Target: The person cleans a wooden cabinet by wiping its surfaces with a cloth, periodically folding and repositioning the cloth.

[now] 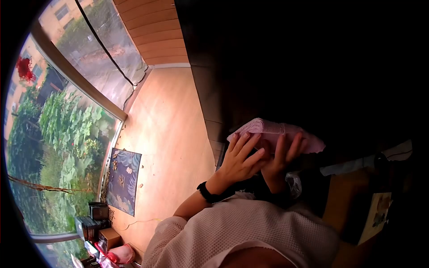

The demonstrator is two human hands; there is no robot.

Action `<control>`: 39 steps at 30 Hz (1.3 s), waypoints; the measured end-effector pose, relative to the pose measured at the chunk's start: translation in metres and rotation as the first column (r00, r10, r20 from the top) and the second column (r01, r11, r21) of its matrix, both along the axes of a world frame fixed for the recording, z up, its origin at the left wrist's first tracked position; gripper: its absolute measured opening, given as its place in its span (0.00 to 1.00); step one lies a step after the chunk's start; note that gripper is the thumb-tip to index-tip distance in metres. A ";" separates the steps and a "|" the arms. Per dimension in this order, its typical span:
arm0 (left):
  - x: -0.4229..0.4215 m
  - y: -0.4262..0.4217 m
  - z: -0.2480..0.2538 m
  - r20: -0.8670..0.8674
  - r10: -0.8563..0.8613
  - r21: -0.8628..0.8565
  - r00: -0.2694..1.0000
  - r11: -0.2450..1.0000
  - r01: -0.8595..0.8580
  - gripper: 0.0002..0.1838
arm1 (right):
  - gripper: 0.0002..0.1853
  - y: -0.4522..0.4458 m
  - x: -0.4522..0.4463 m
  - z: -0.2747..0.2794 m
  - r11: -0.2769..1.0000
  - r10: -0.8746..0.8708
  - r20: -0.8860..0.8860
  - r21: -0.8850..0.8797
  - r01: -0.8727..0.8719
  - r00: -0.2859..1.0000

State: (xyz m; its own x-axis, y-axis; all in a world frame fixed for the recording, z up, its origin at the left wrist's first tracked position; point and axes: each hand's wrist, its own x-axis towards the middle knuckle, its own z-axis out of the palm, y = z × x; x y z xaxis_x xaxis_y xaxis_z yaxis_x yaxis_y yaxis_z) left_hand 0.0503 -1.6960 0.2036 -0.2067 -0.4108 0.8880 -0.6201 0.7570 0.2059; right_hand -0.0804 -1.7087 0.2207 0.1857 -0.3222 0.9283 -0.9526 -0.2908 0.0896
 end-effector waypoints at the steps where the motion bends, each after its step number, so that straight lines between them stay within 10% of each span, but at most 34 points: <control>1: -0.005 0.001 -0.009 0.067 0.035 0.054 0.997 0.998 -0.039 0.30 | 0.25 -0.001 -0.006 0.002 0.997 -0.061 -0.015 -0.043 0.061 0.998; 9: 0.001 0.000 -0.008 0.224 0.290 0.015 0.931 0.954 -0.301 0.30 | 0.22 -0.029 0.014 -0.002 0.987 -0.003 -0.020 -0.159 0.000 1.000; 10: 0.001 0.001 0.002 -0.009 0.256 0.100 0.967 0.962 -0.254 0.23 | 0.22 -0.030 0.024 0.016 0.984 -0.023 -0.057 -0.178 0.013 0.998; 14: 0.029 -0.027 0.058 -0.059 0.248 -0.477 0.967 0.844 -0.246 0.17 | 0.24 -0.030 0.079 0.080 0.990 0.068 0.031 -0.123 -0.064 0.997; 22: 0.044 -0.024 0.062 -0.206 0.061 -0.168 0.977 0.981 -0.097 0.40 | 0.25 -0.043 0.092 0.054 0.966 -0.040 -0.012 -0.258 0.036 0.999; 27: 0.035 -0.031 -0.031 -0.083 0.113 -0.117 0.990 0.986 -0.123 0.37 | 0.22 -0.038 0.088 -0.014 0.988 -0.009 -0.033 -0.154 0.004 0.999; 32: 0.041 -0.032 0.029 -0.191 0.048 -0.070 0.980 0.996 -0.062 0.36 | 0.26 -0.030 0.084 0.048 0.995 0.081 -0.052 -0.059 -0.084 0.995; 39: 0.045 -0.045 0.083 -0.261 -0.025 -0.180 0.965 0.983 -0.023 0.34 | 0.24 -0.043 0.126 0.037 0.778 -0.610 -0.135 -0.293 0.556 0.781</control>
